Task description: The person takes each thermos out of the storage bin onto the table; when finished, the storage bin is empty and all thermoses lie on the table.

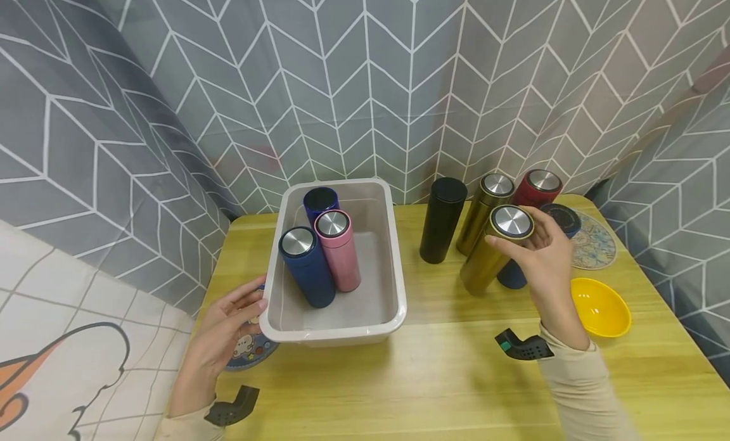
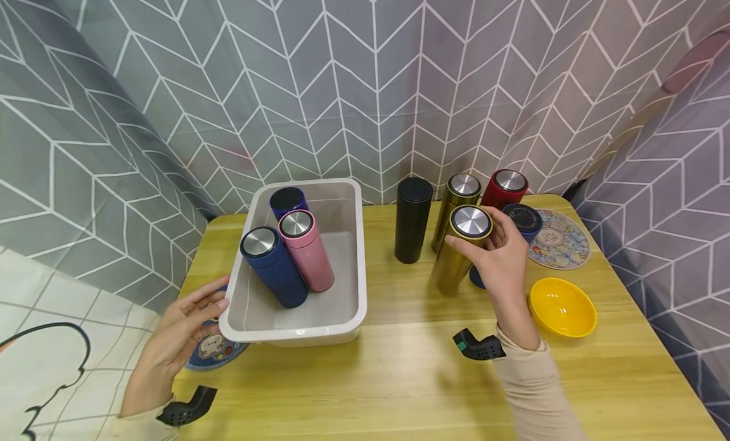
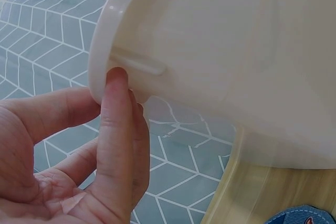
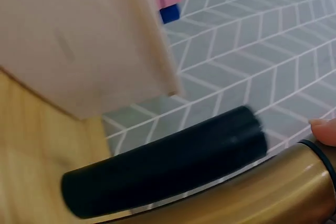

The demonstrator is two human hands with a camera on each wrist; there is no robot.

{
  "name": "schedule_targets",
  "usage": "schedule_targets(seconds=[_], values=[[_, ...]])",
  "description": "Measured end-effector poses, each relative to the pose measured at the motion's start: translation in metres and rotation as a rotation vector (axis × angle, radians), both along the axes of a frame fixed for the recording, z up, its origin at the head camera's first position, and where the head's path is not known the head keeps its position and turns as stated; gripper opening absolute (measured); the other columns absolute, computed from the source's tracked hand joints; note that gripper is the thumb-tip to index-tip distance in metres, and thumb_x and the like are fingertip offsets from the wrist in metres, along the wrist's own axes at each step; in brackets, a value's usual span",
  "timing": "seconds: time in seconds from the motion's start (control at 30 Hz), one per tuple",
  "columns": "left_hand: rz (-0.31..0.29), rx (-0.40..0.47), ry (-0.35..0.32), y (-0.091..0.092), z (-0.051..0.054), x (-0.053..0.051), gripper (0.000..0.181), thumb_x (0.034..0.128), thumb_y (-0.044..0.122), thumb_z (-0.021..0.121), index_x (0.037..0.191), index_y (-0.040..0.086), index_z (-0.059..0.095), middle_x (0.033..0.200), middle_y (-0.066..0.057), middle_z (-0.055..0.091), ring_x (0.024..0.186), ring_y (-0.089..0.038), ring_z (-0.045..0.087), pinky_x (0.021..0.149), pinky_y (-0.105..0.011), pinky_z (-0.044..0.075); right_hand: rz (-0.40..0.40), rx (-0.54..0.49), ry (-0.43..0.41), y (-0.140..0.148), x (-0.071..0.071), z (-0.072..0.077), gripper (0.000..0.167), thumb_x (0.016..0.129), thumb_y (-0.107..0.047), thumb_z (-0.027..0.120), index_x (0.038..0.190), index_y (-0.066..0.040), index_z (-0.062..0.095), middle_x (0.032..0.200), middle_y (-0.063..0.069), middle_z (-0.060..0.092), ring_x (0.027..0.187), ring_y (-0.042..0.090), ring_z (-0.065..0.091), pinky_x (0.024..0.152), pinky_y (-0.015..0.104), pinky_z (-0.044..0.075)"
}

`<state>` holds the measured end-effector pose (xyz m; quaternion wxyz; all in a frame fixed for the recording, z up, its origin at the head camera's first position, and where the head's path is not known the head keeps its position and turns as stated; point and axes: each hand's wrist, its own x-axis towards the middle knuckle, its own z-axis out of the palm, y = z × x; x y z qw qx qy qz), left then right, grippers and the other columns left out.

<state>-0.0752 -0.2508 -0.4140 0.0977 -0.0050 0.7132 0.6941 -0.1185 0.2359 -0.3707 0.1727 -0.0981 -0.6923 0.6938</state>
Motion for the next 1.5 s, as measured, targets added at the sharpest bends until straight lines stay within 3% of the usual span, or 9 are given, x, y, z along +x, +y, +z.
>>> schedule_targets(seconds=[0.3, 0.6, 1.5], values=[[-0.004, 0.022, 0.011, 0.000, -0.001, 0.001, 0.049, 0.1002, 0.006, 0.060, 0.148, 0.008, 0.049, 0.109, 0.012, 0.067, 0.091, -0.005, 0.065, 0.065, -0.020, 0.058, -0.094, 0.041, 0.007, 0.001, -0.011, -0.020, 0.067, 0.070, 0.005, 0.087, 0.130, -0.015, 0.063, 0.114, -0.010, 0.067, 0.110, 0.006, 0.061, 0.087, 0.009, 0.048], [0.005, 0.031, 0.000, 0.000, -0.003, 0.000, 0.049, 0.0995, 0.005, 0.061, 0.147, 0.012, 0.052, 0.110, 0.012, 0.068, 0.092, -0.007, 0.065, 0.065, -0.022, 0.059, -0.144, 0.043, 0.110, -0.003, -0.020, -0.033, 0.064, 0.070, 0.007, 0.086, 0.128, -0.012, 0.064, 0.113, -0.011, 0.068, 0.108, 0.006, 0.062, 0.086, 0.011, 0.049], [-0.006, 0.012, 0.000, -0.001, -0.002, -0.001, 0.050, 0.0997, 0.008, 0.061, 0.149, 0.010, 0.050, 0.110, 0.013, 0.067, 0.092, -0.005, 0.065, 0.066, -0.021, 0.058, -0.164, 0.013, 0.125, -0.008, -0.024, -0.040, 0.062, 0.072, 0.005, 0.086, 0.127, -0.011, 0.063, 0.114, -0.009, 0.067, 0.108, 0.007, 0.063, 0.084, 0.011, 0.050]])
